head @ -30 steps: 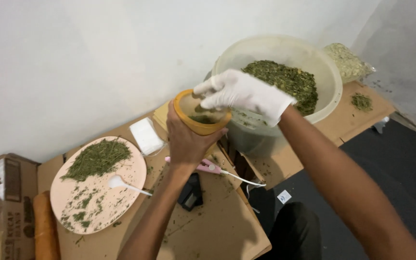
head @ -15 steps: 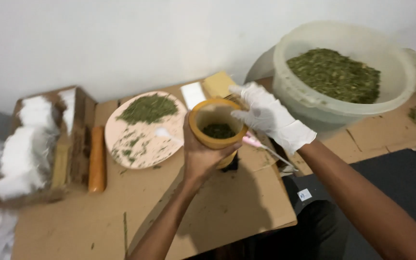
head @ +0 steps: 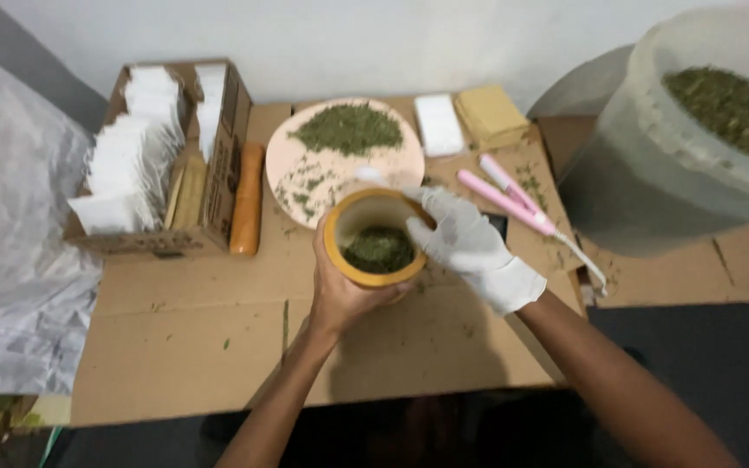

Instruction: Grinding dried tea leaves using a mortar and pestle in a production setting.

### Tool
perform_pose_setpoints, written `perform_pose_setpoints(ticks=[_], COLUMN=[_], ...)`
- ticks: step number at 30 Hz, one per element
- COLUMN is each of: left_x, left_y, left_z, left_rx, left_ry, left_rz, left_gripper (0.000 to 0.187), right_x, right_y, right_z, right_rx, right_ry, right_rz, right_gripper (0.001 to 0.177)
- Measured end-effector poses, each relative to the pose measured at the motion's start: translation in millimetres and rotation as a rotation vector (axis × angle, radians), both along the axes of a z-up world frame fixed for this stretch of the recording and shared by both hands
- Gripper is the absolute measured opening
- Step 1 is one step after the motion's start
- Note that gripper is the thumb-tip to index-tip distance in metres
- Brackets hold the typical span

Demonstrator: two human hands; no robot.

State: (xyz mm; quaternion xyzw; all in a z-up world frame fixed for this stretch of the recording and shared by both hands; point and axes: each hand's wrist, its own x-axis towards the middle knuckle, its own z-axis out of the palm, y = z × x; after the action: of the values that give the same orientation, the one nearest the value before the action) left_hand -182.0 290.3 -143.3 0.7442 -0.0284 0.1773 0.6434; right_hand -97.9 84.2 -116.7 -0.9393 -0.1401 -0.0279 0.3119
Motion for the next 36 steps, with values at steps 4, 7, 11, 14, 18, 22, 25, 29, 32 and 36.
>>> perform_pose_setpoints(ticks=[4,7,11,14,18,22,25,29,32,36], left_x=[1.6,-4.5,-19.9,-26.3,-27.7,-25.7,-25.7,-28.5,-27.9,-23.2], left_y=[13.8,25.4,23.1,40.4,47.1,51.5,51.8,47.5,49.2,51.6], left_z=[12.1,17.7,60.7,52.2,62.5,57.2,57.3,63.0,64.0,45.3], left_rx=[0.011,-0.134,-0.008,0.012,0.042,0.096,0.120,0.083,0.095,0.054], left_ry=[0.066,-0.079,0.259,0.283,0.378,0.445,0.496,0.490,0.460,0.397], left_rz=[-0.046,-0.178,-0.034,-0.048,-0.106,-0.118,-0.117,-0.131,-0.145,-0.131], left_gripper=[0.164,0.131,0.162,0.160,0.162,0.164,0.163,0.162,0.162,0.163], right_x=[-2.8,-14.7,-27.1,-20.4,-35.9,-33.0,-30.0,-24.4,-21.0,-29.1], right_y=[8.9,9.8,16.6,23.1,91.5,106.9,113.9,115.5,115.0,114.8], right_z=[2.5,4.0,39.3,41.4,78.5,86.4,87.8,91.7,97.6,119.0], right_rx=[-0.066,-0.140,-0.034,0.044,-0.381,-0.379,-0.379,-0.391,-0.388,-0.541], right_ry=[-0.031,-0.205,-0.167,-0.242,0.105,0.137,0.207,0.310,0.381,0.394], right_rz=[-0.062,-0.014,0.004,0.237,0.572,0.541,0.501,0.439,0.386,0.388], right_gripper=[0.057,0.052,0.056,0.039,0.042,0.040,0.038,0.036,0.034,0.052])
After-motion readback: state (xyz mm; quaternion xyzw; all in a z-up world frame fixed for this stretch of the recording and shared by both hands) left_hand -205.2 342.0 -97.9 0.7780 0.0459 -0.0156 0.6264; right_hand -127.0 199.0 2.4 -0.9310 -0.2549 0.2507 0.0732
